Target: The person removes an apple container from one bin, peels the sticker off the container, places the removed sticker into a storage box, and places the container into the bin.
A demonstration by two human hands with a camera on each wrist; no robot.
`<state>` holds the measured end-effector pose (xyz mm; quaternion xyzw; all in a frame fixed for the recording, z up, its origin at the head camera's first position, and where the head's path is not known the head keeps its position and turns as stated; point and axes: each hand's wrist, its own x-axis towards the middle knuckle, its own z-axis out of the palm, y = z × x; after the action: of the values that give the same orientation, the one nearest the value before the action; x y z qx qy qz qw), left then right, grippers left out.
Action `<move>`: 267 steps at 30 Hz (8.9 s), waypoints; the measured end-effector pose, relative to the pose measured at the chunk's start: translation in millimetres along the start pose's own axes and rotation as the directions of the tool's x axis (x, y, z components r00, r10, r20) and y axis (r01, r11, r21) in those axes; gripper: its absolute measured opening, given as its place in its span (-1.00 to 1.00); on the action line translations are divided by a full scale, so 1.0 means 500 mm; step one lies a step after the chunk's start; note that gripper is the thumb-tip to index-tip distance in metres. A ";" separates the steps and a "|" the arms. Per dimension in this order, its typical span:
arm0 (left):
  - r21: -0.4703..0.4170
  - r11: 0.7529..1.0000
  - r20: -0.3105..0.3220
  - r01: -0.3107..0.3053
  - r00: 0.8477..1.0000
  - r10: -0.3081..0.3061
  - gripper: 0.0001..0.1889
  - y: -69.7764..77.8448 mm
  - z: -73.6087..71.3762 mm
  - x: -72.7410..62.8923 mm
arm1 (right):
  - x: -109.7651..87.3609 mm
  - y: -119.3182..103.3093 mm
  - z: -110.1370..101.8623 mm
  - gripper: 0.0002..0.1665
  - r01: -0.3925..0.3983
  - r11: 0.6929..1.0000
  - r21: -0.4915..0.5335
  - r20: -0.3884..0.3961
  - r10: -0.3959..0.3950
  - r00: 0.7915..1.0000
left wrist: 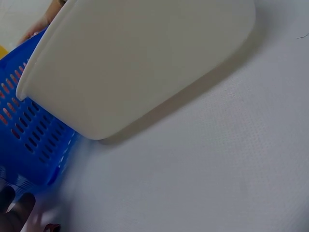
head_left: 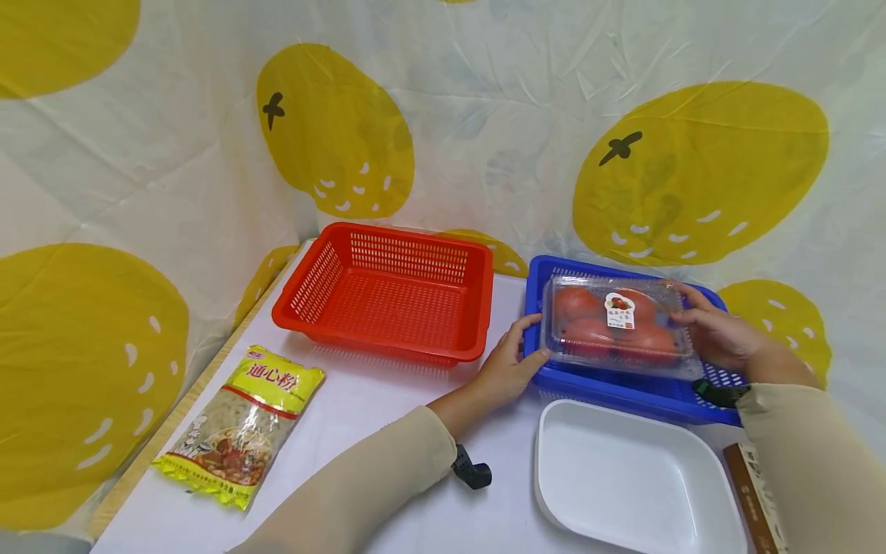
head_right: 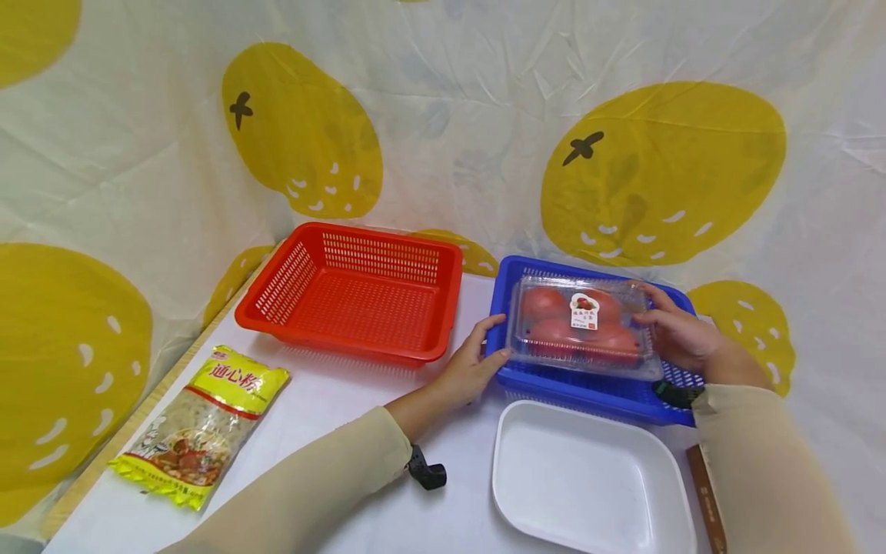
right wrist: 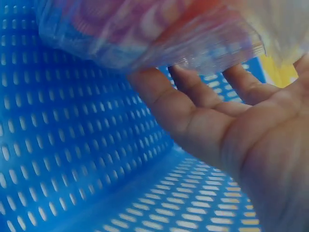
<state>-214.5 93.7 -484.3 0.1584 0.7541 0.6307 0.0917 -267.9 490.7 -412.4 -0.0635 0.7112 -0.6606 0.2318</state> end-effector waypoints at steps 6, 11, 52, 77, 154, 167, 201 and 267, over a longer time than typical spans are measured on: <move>0.036 0.999 -0.021 -0.018 1.000 0.018 -0.37 0.005 0.001 -0.004 | -0.042 -0.038 -0.008 -0.22 0.026 1.000 0.010 -0.031 -0.026 0.999; 0.052 0.999 -0.044 0.012 0.999 -0.010 -0.39 0.014 -0.002 -0.006 | -0.076 -0.091 0.005 -0.25 0.089 0.994 0.071 -0.020 -0.088 0.996; 0.042 0.996 -0.012 -0.072 0.997 0.073 -0.37 0.078 -0.031 -0.046 | -0.289 -0.141 0.277 -0.24 0.205 0.958 0.203 0.005 -0.210 0.978; -0.256 0.935 0.068 -0.246 0.960 0.272 -0.46 0.213 -0.216 -0.189 | -0.291 -0.057 0.444 -0.21 0.023 0.985 0.169 -0.068 -0.012 0.998; 0.189 0.980 -0.065 0.057 0.997 -0.045 -0.55 -0.021 -0.538 -0.407 | 0.064 -0.054 0.860 -0.40 0.426 0.606 -0.671 0.234 -0.373 0.898; 0.177 0.983 -0.033 0.050 0.998 -0.044 -0.53 -0.033 -0.526 -0.400 | 0.113 -0.061 0.874 -0.40 0.448 0.366 -0.816 0.354 -0.295 0.887; 0.237 0.970 -0.008 0.053 0.999 -0.052 -0.47 -0.024 -0.529 -0.395 | 0.088 -0.139 0.910 -0.89 0.373 0.505 -0.778 0.317 -0.197 0.928; 0.385 0.903 -0.156 -0.190 0.951 0.266 -0.53 0.072 -0.681 -0.330 | -0.144 -0.069 0.614 -0.30 0.096 0.862 -0.497 0.107 -0.049 0.993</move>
<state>-171.3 -273.1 -395.6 0.1944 0.8396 0.4988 -0.0924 -84.7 235.6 -367.3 -0.1781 0.8441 -0.4580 0.2146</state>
